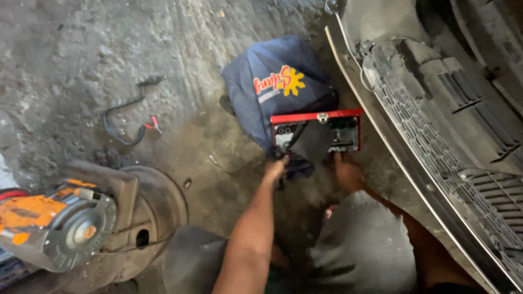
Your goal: The person works under the open hood of a silver car, adjusting a black plastic cowl panel near the windshield and using a ratchet to tighten bolts. The person retrieves a ratchet from a toolbox and continues fastening components under the hood.
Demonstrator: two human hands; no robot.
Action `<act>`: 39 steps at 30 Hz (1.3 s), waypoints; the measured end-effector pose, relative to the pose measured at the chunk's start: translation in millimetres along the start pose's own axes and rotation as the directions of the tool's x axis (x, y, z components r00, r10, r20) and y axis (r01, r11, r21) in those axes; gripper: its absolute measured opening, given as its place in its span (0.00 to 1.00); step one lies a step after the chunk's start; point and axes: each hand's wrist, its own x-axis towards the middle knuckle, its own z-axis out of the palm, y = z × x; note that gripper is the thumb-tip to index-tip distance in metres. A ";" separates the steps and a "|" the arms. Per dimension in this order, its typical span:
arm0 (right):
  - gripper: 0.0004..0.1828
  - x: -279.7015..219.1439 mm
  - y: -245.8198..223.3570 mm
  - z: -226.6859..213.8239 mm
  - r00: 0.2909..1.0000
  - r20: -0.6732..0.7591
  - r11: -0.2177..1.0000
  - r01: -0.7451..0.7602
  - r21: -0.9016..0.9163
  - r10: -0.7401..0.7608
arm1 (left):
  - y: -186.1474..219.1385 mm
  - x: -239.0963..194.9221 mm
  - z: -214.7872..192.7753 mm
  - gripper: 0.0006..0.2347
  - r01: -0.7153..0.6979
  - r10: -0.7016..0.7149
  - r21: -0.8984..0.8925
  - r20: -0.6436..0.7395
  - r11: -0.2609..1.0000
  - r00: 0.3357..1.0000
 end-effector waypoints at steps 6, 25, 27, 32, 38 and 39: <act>0.36 0.8 16.7 -4.8 0.925 0.068 0.924 0.365 0.112 -0.373 | 1.0 -4.0 -1.7 0.24 -0.017 0.017 -0.004 0.126 1.000 0.992; 0.40 -138.7 -37.6 -197.0 0.873 0.135 0.790 0.347 0.505 -0.469 | 41.5 -308.8 -9.5 0.18 0.050 0.163 -0.772 0.197 0.634 0.967; 0.36 -177.0 -28.6 -248.6 0.857 0.057 0.755 0.418 0.505 -0.513 | 53.2 -370.7 -34.2 0.17 0.044 0.156 -0.757 0.191 0.652 0.969; 0.20 -293.6 33.9 -400.9 0.823 0.078 0.659 0.389 0.644 -0.562 | 93.7 -553.4 -71.4 0.14 0.023 0.195 -0.706 0.226 0.708 0.954; 0.24 -427.6 96.4 -623.1 0.945 -0.077 0.192 0.143 0.971 -0.318 | 194.7 -711.3 -53.4 0.12 -0.082 0.401 -0.659 0.350 0.747 0.846; 0.27 -443.7 108.0 -650.2 0.974 0.025 0.191 0.020 0.981 -0.227 | 190.0 -740.9 -59.9 0.12 -0.091 0.424 -0.644 0.384 0.760 0.820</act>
